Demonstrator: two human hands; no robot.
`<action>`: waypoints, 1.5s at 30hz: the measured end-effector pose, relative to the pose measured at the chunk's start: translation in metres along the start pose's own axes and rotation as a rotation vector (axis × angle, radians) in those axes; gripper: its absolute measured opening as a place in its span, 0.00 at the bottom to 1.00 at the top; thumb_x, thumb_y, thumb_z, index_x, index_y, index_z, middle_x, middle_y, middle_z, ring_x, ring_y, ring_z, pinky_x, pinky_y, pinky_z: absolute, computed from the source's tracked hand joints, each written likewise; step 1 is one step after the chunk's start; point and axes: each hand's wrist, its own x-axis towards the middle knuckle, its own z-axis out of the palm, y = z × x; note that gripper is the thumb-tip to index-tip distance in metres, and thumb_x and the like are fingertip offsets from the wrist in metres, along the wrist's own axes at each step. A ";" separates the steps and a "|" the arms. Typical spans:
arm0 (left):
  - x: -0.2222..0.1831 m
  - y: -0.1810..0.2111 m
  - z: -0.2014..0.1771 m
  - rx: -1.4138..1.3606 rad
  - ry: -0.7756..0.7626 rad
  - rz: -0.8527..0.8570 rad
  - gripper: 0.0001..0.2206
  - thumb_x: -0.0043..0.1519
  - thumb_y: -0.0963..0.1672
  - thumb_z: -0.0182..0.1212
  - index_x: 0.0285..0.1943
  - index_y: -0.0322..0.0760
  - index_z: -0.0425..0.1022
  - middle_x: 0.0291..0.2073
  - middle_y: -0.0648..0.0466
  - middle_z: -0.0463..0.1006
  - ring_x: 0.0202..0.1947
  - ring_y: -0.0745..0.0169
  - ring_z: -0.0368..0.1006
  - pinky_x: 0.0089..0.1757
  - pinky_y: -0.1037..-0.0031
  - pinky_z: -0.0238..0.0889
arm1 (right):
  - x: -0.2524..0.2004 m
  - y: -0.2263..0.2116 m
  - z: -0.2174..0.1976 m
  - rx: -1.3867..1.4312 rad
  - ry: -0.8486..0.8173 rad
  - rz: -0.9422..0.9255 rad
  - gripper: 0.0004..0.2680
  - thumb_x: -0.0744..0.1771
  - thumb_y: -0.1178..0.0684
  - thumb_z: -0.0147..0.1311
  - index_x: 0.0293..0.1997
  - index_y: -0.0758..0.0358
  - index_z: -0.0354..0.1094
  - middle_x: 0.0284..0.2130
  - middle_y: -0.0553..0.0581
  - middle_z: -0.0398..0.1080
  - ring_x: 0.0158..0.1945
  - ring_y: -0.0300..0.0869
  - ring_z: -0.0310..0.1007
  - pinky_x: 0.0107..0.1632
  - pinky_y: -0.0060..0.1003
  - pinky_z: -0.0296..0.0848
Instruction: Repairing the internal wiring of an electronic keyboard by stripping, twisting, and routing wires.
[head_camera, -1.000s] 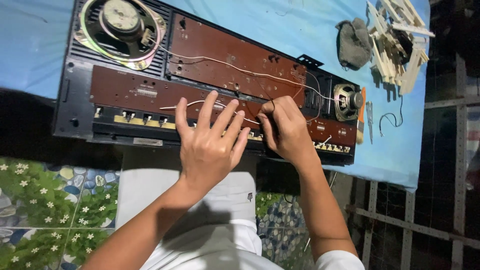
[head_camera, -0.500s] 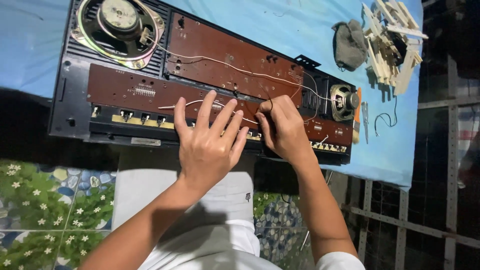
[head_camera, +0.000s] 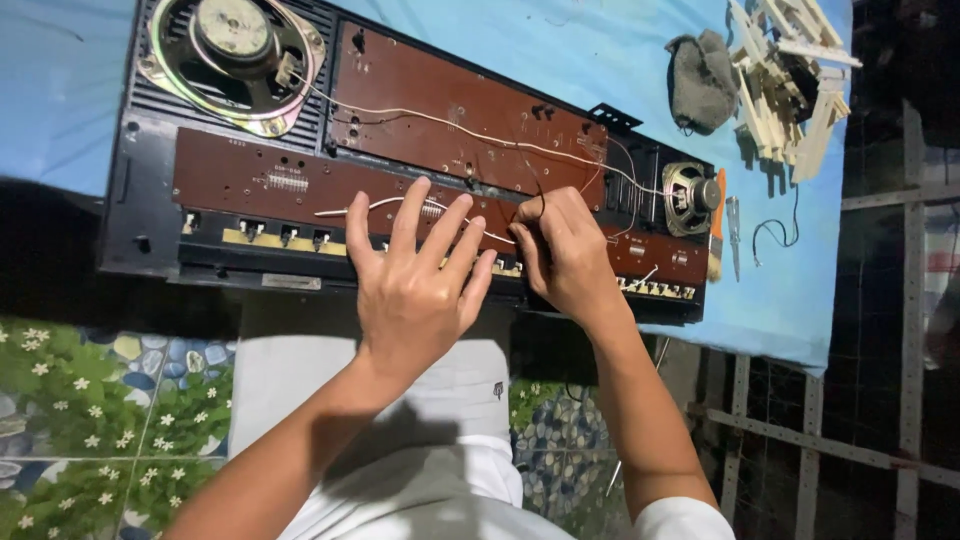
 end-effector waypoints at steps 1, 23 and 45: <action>0.000 -0.001 -0.002 0.005 0.000 0.006 0.13 0.61 0.44 0.70 0.50 0.31 0.84 0.56 0.49 0.80 0.65 0.41 0.64 0.61 0.33 0.43 | 0.000 0.000 0.001 0.007 -0.002 0.009 0.06 0.65 0.70 0.56 0.40 0.73 0.65 0.33 0.61 0.65 0.35 0.49 0.61 0.41 0.39 0.66; 0.004 0.002 0.001 0.034 -0.020 0.011 0.12 0.61 0.43 0.71 0.51 0.32 0.86 0.56 0.49 0.82 0.65 0.41 0.65 0.60 0.32 0.42 | 0.000 0.008 -0.001 0.002 0.023 -0.038 0.05 0.65 0.70 0.59 0.39 0.73 0.66 0.32 0.61 0.66 0.33 0.47 0.62 0.38 0.39 0.67; 0.000 0.003 0.006 0.051 -0.022 0.013 0.13 0.61 0.44 0.72 0.52 0.32 0.87 0.58 0.50 0.81 0.65 0.42 0.65 0.60 0.33 0.44 | -0.003 0.013 0.002 0.016 0.010 -0.017 0.05 0.65 0.70 0.60 0.39 0.73 0.67 0.32 0.61 0.68 0.32 0.47 0.63 0.38 0.38 0.68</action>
